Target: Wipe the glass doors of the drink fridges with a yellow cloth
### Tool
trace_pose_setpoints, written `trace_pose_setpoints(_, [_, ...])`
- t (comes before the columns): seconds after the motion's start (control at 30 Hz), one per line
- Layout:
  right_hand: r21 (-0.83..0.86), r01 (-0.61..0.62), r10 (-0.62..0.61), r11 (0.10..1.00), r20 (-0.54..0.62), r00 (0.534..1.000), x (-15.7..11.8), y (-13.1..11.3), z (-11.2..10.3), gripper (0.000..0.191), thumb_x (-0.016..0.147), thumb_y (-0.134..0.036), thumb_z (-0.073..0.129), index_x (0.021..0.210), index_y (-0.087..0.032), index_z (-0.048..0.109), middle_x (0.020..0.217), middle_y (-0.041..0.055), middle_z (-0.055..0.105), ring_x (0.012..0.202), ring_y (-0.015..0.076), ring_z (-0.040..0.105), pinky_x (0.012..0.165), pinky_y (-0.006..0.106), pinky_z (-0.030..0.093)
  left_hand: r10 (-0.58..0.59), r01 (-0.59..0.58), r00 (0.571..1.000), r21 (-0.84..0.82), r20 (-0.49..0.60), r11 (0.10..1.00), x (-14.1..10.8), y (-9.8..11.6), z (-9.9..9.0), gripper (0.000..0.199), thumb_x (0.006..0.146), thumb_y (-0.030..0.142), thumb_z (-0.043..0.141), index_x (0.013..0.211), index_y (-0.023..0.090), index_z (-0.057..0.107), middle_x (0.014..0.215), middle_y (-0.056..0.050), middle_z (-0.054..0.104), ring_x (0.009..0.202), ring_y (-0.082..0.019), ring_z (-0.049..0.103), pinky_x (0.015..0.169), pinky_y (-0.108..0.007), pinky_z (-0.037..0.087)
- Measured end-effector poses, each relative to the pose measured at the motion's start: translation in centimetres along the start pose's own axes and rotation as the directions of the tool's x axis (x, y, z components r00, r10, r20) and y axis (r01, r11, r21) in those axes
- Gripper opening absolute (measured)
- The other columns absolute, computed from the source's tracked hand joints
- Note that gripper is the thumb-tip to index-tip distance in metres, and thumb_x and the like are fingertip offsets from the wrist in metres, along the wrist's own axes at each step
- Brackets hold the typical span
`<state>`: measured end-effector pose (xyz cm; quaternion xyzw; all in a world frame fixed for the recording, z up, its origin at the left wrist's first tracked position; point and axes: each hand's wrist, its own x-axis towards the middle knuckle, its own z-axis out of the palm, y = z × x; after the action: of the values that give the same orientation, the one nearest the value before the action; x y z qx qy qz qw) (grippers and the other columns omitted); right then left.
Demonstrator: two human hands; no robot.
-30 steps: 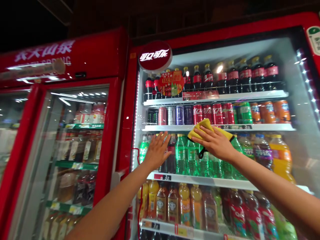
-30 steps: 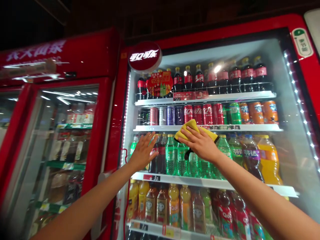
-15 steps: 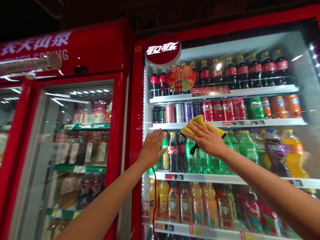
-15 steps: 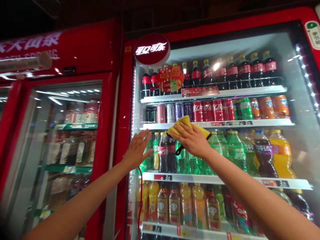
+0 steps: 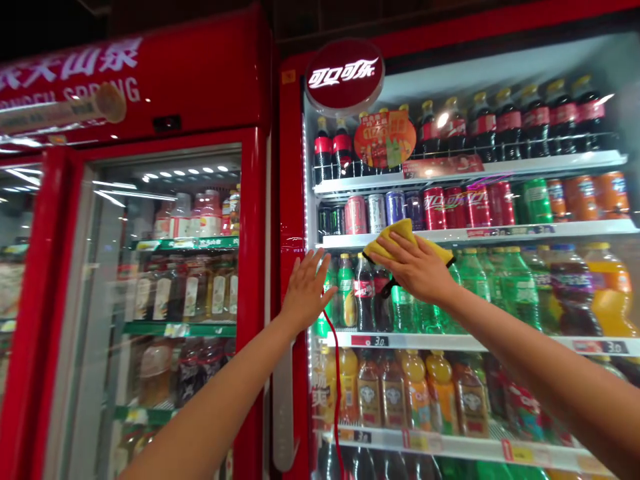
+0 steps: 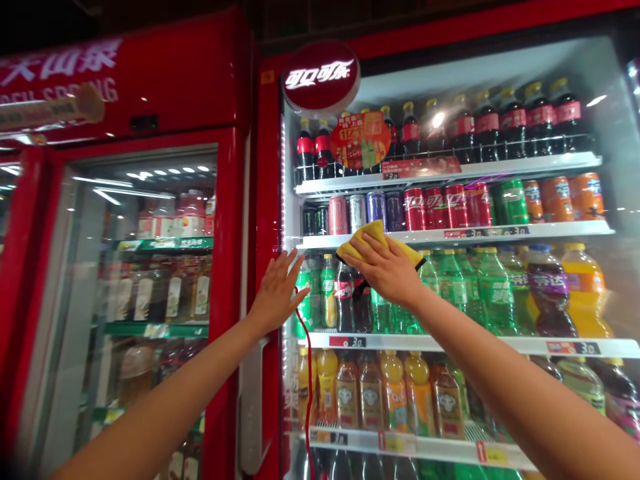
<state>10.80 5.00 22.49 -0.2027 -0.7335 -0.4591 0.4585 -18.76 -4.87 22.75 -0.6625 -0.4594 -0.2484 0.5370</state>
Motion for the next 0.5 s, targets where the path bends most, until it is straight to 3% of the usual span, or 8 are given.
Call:
trace_pose_setpoints(0.1, [-0.014, -0.192, 0.191, 0.981, -0.06, 0.98, 2.4, -0.5, 0.2, 0.053, 0.104, -0.023, 0.044, 0.155, -0.037, 0.048, 0.164, 0.0018, 0.045, 0.155, 0.0307, 0.033, 0.122, 0.061, 0.03, -0.015, 0.015, 1.0, -0.018, 0.004, 1.0, -0.1, -0.5, 0.1, 0.07, 0.105, 0.043, 0.046, 0.165, 0.018, 0.022, 0.173, -0.015, 0.026, 0.162, -0.03, 0.016, 0.131, -0.057, 0.02])
trace_pose_setpoints(0.2, [0.0, -0.325, 0.323, 0.946, -0.11, 0.94, 5.0, -3.3, 1.1, 0.053, 0.104, -0.023, 0.043, 0.155, -0.032, 0.048, 0.166, 0.0056, 0.042, 0.156, 0.0347, 0.031, 0.122, 0.065, 0.028, -0.007, 0.007, 1.0, -0.027, -0.008, 1.0, -0.2, -0.6, 0.4, 0.07, 0.105, 0.042, 0.047, 0.166, 0.019, 0.021, 0.173, -0.014, 0.026, 0.162, -0.03, 0.016, 0.131, -0.056, 0.02])
trace_pose_setpoints(0.27, [0.007, -0.285, 0.284, 0.959, -0.099, 0.954, 5.4, -5.0, 1.7, 0.055, 0.103, -0.024, 0.045, 0.157, -0.034, 0.045, 0.167, 0.0041, 0.041, 0.157, 0.0332, 0.028, 0.124, 0.064, 0.025, 0.006, -0.006, 1.0, -0.026, -0.02, 1.0, -0.6, -0.6, 0.6, 0.07, 0.105, 0.04, 0.047, 0.166, 0.019, 0.021, 0.173, -0.014, 0.026, 0.162, -0.03, 0.016, 0.131, -0.056, 0.02])
trace_pose_setpoints(0.4, [0.015, 0.005, -0.005, 1.0, -0.022, 1.0, 3.9, -5.6, 1.9, 0.063, 0.1, -0.025, 0.053, 0.159, -0.043, 0.037, 0.165, -0.0042, 0.044, 0.157, 0.0256, 0.03, 0.127, 0.056, 0.024, 0.02, -0.021, 1.0, -0.026, -0.023, 0.999, -1.8, -1.2, 0.6, 0.069, 0.104, 0.037, 0.049, 0.165, 0.018, 0.024, 0.172, -0.014, 0.028, 0.162, -0.03, 0.017, 0.131, -0.055, 0.023])
trace_pose_setpoints(0.43, [0.013, 0.03, -0.03, 0.999, -0.016, 0.999, 3.8, -5.3, 1.8, 0.064, 0.1, -0.025, 0.053, 0.159, -0.044, 0.037, 0.164, -0.0052, 0.045, 0.156, 0.0246, 0.031, 0.127, 0.054, 0.026, 0.017, -0.017, 1.0, -0.027, -0.021, 0.999, -2.1, -1.4, 0.5, 0.068, 0.104, 0.036, 0.049, 0.165, 0.018, 0.025, 0.172, -0.014, 0.028, 0.162, -0.03, 0.018, 0.131, -0.055, 0.023])
trace_pose_setpoints(0.5, [0.006, -0.034, 0.034, 0.999, -0.031, 0.999, 4.5, -5.0, 1.8, 0.061, 0.101, -0.024, 0.051, 0.158, -0.043, 0.039, 0.164, -0.0049, 0.045, 0.155, 0.0249, 0.034, 0.125, 0.054, 0.029, 0.005, -0.006, 1.0, -0.029, -0.019, 1.0, -2.5, -1.7, 0.4, 0.067, 0.103, 0.034, 0.05, 0.164, 0.019, 0.026, 0.173, -0.013, 0.028, 0.161, -0.03, 0.02, 0.13, -0.054, 0.025])
